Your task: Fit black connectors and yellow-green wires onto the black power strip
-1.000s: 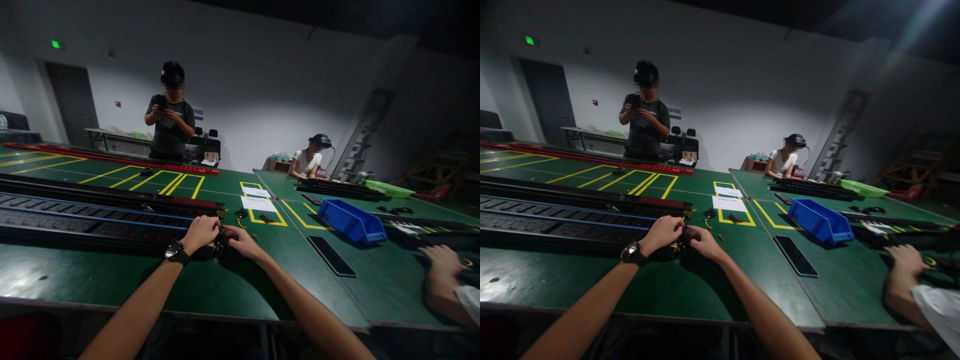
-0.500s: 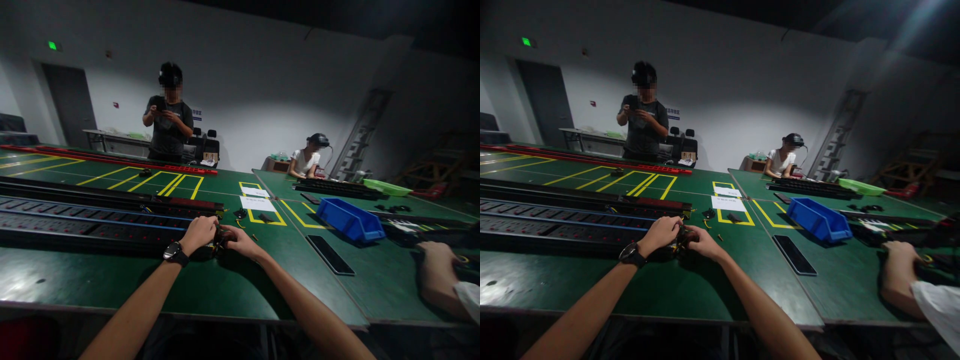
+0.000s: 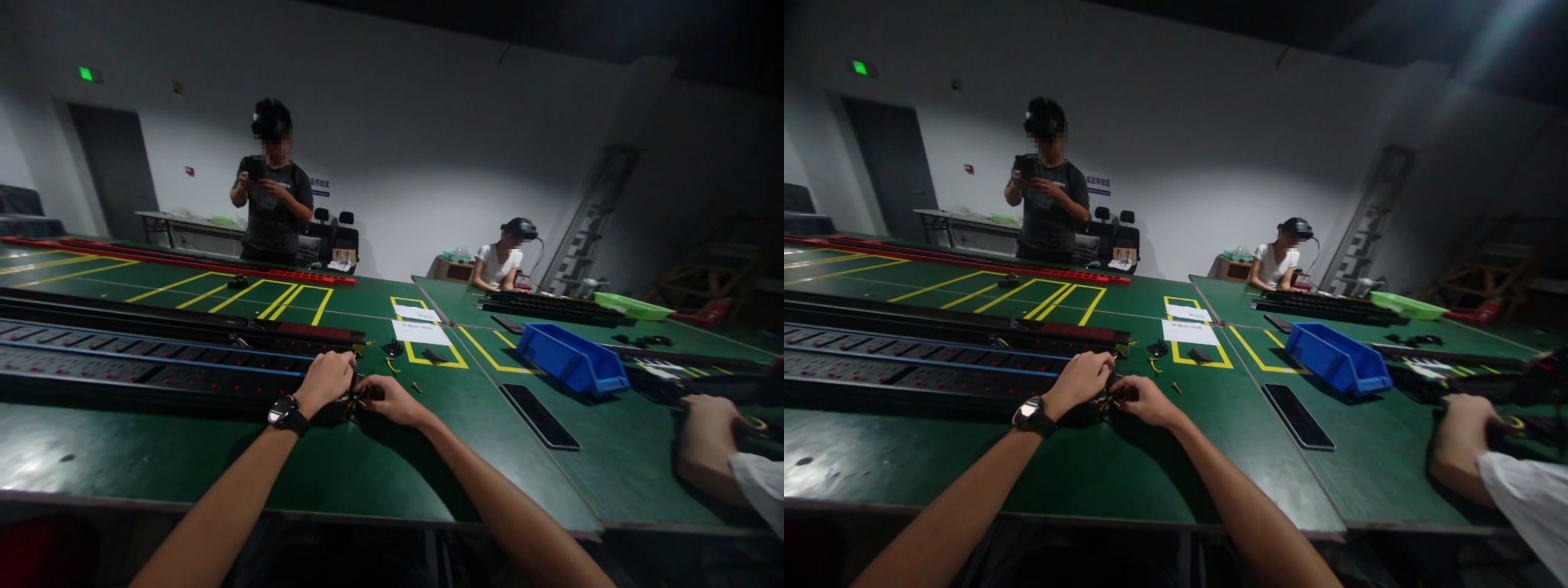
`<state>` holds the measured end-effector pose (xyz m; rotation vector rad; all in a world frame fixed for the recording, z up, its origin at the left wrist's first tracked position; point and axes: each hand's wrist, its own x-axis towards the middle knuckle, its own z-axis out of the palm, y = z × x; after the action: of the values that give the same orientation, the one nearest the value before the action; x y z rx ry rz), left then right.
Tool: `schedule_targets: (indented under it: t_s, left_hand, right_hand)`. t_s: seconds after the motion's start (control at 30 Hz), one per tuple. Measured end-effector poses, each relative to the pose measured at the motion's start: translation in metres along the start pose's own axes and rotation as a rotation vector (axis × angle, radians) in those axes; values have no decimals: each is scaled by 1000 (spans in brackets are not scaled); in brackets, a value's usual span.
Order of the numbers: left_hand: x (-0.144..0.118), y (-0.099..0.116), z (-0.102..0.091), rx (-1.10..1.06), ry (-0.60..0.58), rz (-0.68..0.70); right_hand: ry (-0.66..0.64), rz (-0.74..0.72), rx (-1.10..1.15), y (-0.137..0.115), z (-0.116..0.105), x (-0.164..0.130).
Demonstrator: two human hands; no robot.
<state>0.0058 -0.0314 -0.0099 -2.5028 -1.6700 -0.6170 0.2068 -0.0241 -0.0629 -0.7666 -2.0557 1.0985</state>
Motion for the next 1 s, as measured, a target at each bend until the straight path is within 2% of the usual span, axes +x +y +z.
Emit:
schedule_targets:
  t_s: [0.17, 0.33, 0.73, 0.83, 1.0]
  left_hand:
    - [0, 1, 0, 23, 27, -10]
    - [0, 0, 1, 42, 32, -13]
    - [-1, 2, -4, 41, 20, -65]
    - [-2, 2, -3, 42, 22, -59]
    - [-1, 1, -3, 34, 11, -60]
  right_hand:
    - [-21, -45, -30, -1, 1, 0]
    - [16, -87, -115, 2, 4, 1]
    - [69, -41, -200, 1, -1, -3]
    - [165, -40, -257, 7, -11, -3]
    - [497, 69, -296, 22, -41, -2]
